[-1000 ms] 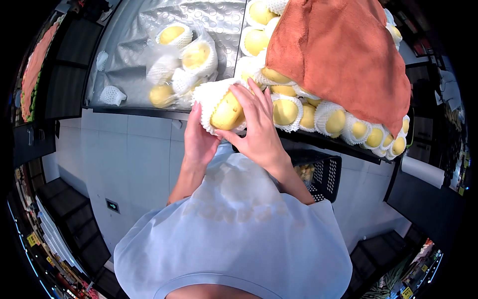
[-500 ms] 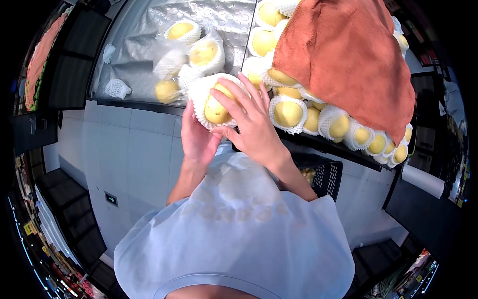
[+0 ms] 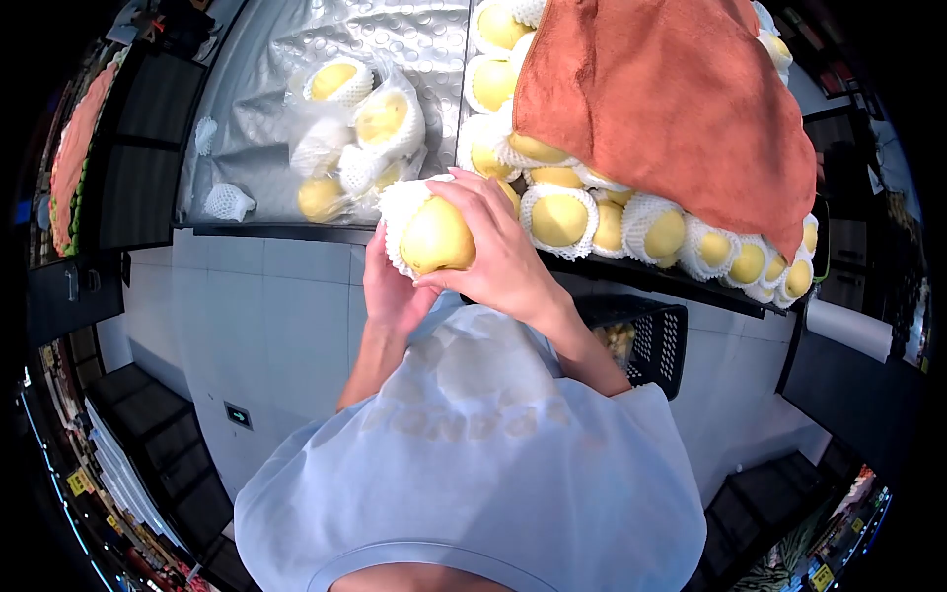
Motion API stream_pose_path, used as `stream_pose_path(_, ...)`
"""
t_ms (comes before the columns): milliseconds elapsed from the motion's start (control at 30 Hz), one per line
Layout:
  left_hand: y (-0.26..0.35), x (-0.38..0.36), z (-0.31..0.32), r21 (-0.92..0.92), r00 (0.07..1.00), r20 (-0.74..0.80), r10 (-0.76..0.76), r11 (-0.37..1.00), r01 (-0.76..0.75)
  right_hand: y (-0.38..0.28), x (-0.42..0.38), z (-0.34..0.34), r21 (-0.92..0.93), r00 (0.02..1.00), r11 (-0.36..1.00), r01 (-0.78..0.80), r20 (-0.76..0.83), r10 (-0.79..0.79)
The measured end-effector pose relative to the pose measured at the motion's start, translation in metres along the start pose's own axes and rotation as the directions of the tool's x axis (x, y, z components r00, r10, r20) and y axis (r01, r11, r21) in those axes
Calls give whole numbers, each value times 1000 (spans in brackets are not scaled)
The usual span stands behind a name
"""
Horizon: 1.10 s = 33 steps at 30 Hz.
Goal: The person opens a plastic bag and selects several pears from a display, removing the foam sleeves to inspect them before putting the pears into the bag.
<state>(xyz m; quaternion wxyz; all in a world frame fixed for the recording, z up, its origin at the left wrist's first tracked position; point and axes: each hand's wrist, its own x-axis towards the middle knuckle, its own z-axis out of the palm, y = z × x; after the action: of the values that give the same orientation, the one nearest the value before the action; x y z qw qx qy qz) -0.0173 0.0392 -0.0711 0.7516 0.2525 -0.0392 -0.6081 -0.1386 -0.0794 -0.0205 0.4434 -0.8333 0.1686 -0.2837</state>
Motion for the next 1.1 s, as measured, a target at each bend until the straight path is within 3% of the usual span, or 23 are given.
stream_pose_path(33, 1, 1, -1, -54, 998, 42, -54, 997, 56, 2, -4, 5, -20, 998, 999, 47, -29, -47)
stream_pose_path(100, -2, 2, 5, 45, 999, -38, -31, 998, 33, 6, -9, 10, -83, 992, 991, 109, -50, -113)
stream_pose_path(167, -1, 1, 23, 93, 983, -177, -40, 994, 57, 7, -14, 11, -146, 993, 987, 62, -87, -75)
stream_pose_path(233, -2, 0, 16, 87, 992, -112, -60, 994, 70, 6, -16, 9, -197, 996, 979, 54, -61, -67)
stream_pose_path(300, 0, -2, 31, 408, 986, -158, -58, 905, 118, 5, -17, 5, -132, 990, 982, -138, -19, 137)
stream_pose_path(367, 3, 0, 37, 403, 995, -95, -43, 912, 78, 6, -16, -6, -119, 981, 977, -179, 50, 186)
stream_pose_path(433, 7, -1, 51, 448, 982, -124, -144, 875, 185, 4, -15, -14, -110, 972, 977, -181, 132, 194)
stream_pose_path(500, 10, 2, 51, 496, 987, -89, -131, 854, 158, 5, -16, -13, -105, 977, 982, -158, 130, 171)
stream_pose_path(600, 31, 5, 54, 663, 961, 13, -277, 722, 199, 6, -16, -9, -173, 990, 977, -126, -88, 112)
stream_pose_path(633, 46, 8, 58, 720, 945, 51, -322, 668, 189, 7, -15, -11, -180, 991, 976, -120, -78, 108)
stream_pose_path(667, 55, 20, 40, 816, 953, 122, -277, 575, 62, 10, -14, -13, -109, 990, 988, -111, -97, 101)
stream_pose_path(700, 77, 22, 58, 908, 975, 96, -199, 419, -4, 13, -14, -14, -35, 989, 994, -99, -115, 94)
stream_pose_path(733, 96, 28, 69, 968, 997, 20, -80, 251, 0, 20, -18, -13, 253, 961, 938, -237, -82, 265)
stream_pose_path(767, 108, 36, 75, 987, 990, -23, 137, 161, 0, 20, -19, -13, 247, 964, 941, -231, -71, 256)
stream_pose_path(800, 121, 45, 76, 999, 950, -33, 312, 17, 29, 18, -18, -13, 586, 930, 761, -278, -36, 367)
stream_pose_path(833, 132, 55, 73, 1000, 945, -28, 327, 22, 22, 18, -16, -12, 838, 890, 468, -279, 42, 454)
stream_pose_path(900, 150, 71, 65, 986, 869, -26, 494, -131, 104, 29, -13, -14, 838, 932, 489, -242, 60, 358)
stream_pose_path(967, 164, 86, 44, 964, 855, -46, 516, -202, 174, 26, 3, -15, 961, 860, 171, -218, 106, 499)
stream_pose_path(1033, 165, 91, 27, 931, 839, -65, 541, -270, 246, 18, 29, -16, 953, 855, 206, -221, 88, 511)
stream_pose_path(1100, 162, 86, 18, 918, 750, 54, 659, -329, 223, 19, 61, -13, 942, 865, 276, -188, 26, 501)
